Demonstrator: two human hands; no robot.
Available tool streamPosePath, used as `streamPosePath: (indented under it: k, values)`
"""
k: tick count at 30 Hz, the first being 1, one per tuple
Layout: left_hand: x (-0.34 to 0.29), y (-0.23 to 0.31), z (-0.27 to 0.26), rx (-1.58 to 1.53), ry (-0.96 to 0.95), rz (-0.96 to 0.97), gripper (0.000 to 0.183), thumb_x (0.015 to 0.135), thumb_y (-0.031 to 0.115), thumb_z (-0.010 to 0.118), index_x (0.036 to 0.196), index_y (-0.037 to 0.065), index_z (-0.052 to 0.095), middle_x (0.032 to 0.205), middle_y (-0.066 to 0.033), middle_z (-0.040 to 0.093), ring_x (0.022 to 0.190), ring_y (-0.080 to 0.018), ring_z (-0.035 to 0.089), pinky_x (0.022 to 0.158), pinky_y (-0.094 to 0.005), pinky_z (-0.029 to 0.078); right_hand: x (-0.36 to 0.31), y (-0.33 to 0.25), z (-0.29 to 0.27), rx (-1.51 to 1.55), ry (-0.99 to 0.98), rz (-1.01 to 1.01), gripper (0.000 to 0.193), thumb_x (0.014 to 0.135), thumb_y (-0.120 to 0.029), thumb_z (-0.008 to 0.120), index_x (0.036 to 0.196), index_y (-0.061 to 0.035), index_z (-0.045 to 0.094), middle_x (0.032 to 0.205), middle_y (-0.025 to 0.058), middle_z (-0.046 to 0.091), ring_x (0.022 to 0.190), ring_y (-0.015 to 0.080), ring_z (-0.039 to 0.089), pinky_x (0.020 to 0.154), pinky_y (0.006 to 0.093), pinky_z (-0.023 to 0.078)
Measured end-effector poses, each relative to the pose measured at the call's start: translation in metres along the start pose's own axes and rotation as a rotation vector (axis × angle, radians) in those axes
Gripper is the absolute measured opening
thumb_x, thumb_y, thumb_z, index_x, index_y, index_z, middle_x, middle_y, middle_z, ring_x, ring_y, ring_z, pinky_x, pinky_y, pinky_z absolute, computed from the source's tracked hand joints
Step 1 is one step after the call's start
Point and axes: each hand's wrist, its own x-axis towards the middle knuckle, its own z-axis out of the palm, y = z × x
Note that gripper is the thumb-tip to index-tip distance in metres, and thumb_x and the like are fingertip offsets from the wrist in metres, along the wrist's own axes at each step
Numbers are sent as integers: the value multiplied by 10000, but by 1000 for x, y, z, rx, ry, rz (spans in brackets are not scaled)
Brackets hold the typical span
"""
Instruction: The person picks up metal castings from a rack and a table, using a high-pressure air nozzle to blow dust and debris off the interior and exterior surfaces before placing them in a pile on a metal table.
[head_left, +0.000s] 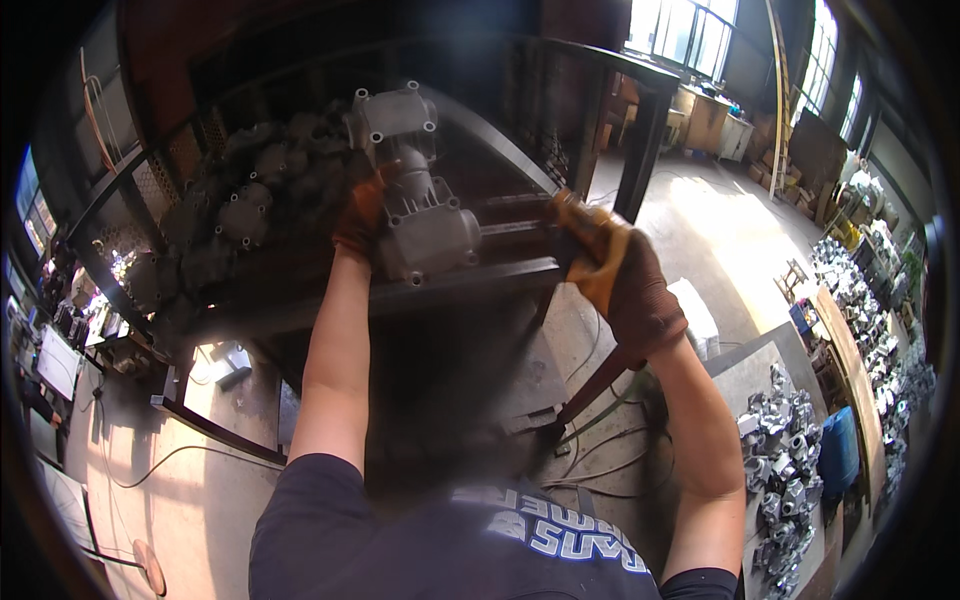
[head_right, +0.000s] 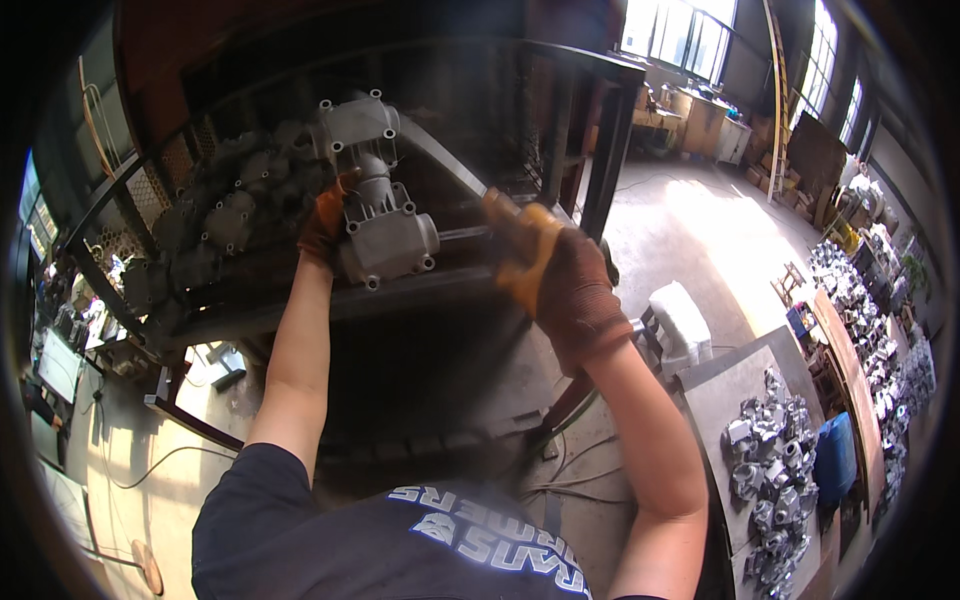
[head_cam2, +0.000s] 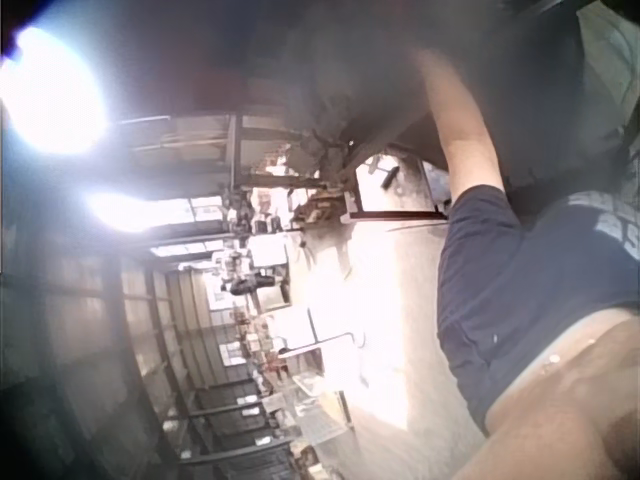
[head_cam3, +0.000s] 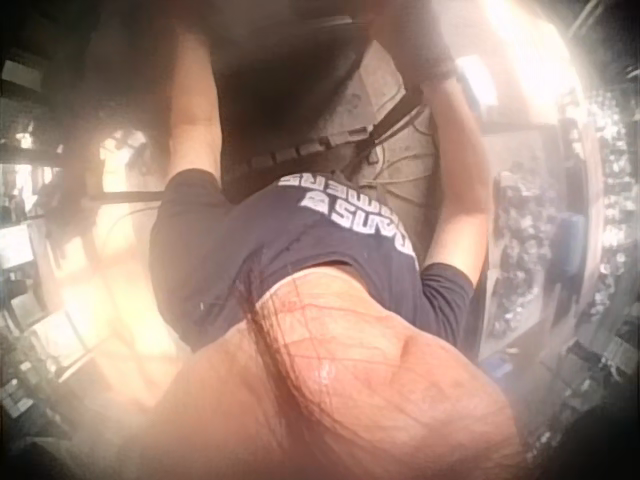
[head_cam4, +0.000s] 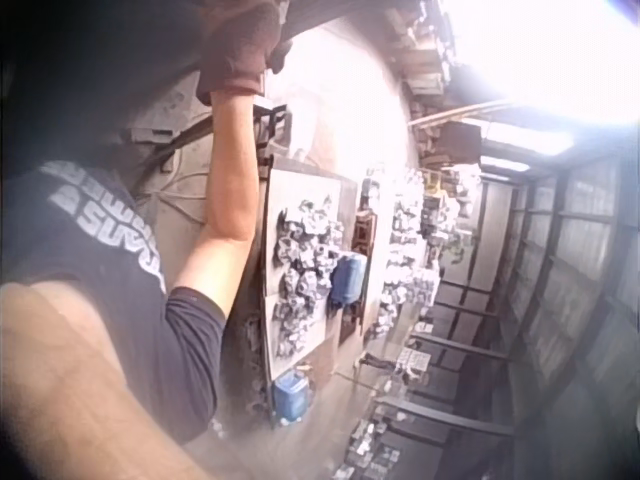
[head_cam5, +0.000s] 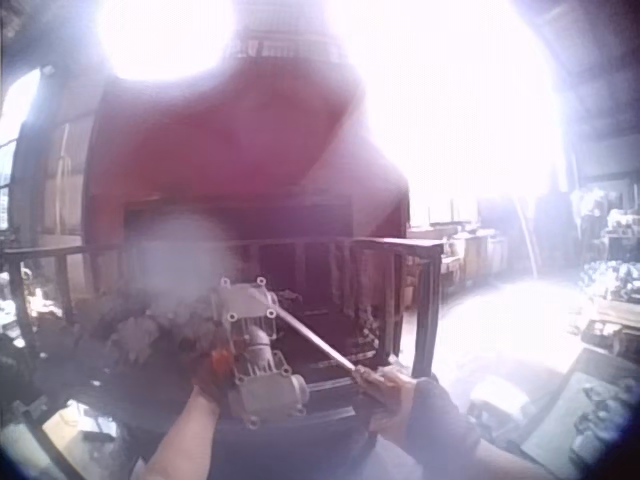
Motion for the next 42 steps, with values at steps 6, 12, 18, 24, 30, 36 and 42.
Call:
streamPosePath:
  k: [6, 12, 18, 24, 30, 36, 42]
  values:
    - [-26, 80, -9, -980, 53, -352, 343, 1037, 282, 446, 1232, 44, 597, 1050, -65, 658, 881, -158, 643, 810, -272, 526, -102, -6, -57, -107, -129, 270, 286, 854, -187, 713, 1074, -13, 659, 779, 155, 670, 702, 227, 631, 699, 361, 499]
    - [-32, 202, -107, -1957, -63, -804, 401, 1032, 361, 437, 1224, 43, 588, 1077, -64, 650, 948, -156, 638, 801, -289, 546, -227, -8, -83, 258, 143, 295, 290, 838, -232, 727, 1015, -12, 661, 771, 206, 668, 757, 356, 689, 629, 376, 505]
    - [-58, 261, -105, -2491, -249, -749, 499, 967, 445, 510, 1275, 53, 539, 1194, -115, 617, 1074, -273, 620, 940, -407, 524, -330, -25, -137, -38, 136, 471, 174, 865, -129, 685, 985, -8, 654, 807, 185, 661, 726, 290, 680, 609, 340, 488]
    - [-101, 354, -66, -2301, 123, -121, 306, 949, 172, 585, 1224, 51, 529, 1072, -60, 584, 917, -134, 600, 782, -284, 543, -408, -38, -164, 401, 117, 474, 215, 894, -14, 648, 1100, 38, 612, 837, 10, 624, 719, 65, 573, 622, 220, 481]
    - [-124, 476, -187, -3963, -817, -413, 102, 984, 173, 531, 1012, 78, 557, 855, -11, 551, 745, -135, 540, 776, -316, 429, -467, -76, -196, 347, 171, 535, 273, 862, -6, 674, 1127, 22, 616, 1015, 71, 670, 857, 149, 644, 736, 277, 526]
    - [-144, 547, -231, -3976, -1184, -442, 168, 967, 250, 559, 1037, 103, 518, 853, -14, 558, 831, -148, 547, 858, -388, 413, -534, -105, -211, 404, 381, 566, 424, 832, -54, 728, 1218, -7, 558, 1186, 107, 657, 1039, 185, 663, 888, 282, 525]
    - [-164, 591, -234, -3906, -1395, -973, 329, 851, 129, 648, 1145, 60, 518, 905, -9, 519, 787, -132, 510, 802, -352, 394, -560, -119, -210, -12, 290, 730, 444, 851, -187, 728, 1233, -48, 551, 1172, 105, 653, 1002, 238, 666, 873, 284, 514]
